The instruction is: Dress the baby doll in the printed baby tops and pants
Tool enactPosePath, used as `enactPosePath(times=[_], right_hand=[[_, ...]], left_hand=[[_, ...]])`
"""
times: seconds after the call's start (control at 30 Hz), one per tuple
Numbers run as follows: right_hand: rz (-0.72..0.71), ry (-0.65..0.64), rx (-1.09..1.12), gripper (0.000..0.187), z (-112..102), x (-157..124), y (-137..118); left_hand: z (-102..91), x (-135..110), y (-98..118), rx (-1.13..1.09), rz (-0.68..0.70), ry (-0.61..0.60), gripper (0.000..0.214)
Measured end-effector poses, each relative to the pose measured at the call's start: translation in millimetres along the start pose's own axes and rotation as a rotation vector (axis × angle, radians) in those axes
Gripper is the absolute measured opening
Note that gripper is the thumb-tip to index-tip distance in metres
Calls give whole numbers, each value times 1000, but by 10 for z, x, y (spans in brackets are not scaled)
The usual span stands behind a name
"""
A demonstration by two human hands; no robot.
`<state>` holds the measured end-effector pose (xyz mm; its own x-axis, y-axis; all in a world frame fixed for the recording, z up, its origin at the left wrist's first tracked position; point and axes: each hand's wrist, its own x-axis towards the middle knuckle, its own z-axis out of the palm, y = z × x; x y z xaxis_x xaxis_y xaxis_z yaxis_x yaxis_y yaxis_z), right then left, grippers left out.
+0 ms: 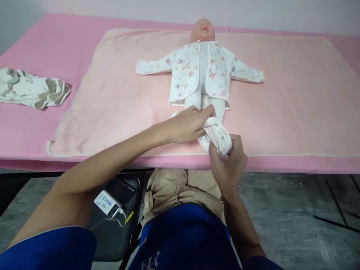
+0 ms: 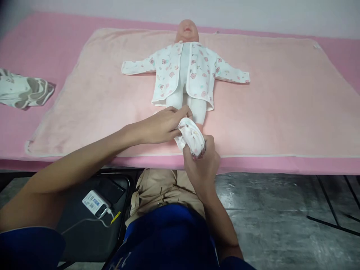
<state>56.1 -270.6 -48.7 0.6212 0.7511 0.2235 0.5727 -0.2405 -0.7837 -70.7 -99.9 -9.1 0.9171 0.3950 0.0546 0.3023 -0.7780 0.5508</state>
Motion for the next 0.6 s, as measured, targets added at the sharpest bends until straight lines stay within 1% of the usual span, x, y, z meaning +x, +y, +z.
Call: enactPosePath(times=[0.07, 0.13, 0.23, 0.33, 0.4, 0.5, 0.6], right_hand=[[53, 68, 11, 18, 74, -54, 114], [44, 101, 33, 20, 119, -13, 205], [0, 120, 40, 22, 134, 105, 271], [-26, 100, -27, 23, 112, 192, 294], [-43, 66, -81, 24, 81, 226, 326], [-59, 37, -111, 26, 24, 258, 409], [-62, 54, -80, 29, -15, 277, 484]], left_hand=[[26, 37, 73, 127, 27, -30, 55], [61, 102, 139, 252, 29, -62, 57], [99, 251, 236, 415, -43, -159, 50], [98, 390, 318, 489, -92, -236, 41], [90, 435, 351, 524, -80, -247, 44], [100, 424, 354, 586, -90, -234, 52], [137, 370, 312, 588, -101, -210, 56]])
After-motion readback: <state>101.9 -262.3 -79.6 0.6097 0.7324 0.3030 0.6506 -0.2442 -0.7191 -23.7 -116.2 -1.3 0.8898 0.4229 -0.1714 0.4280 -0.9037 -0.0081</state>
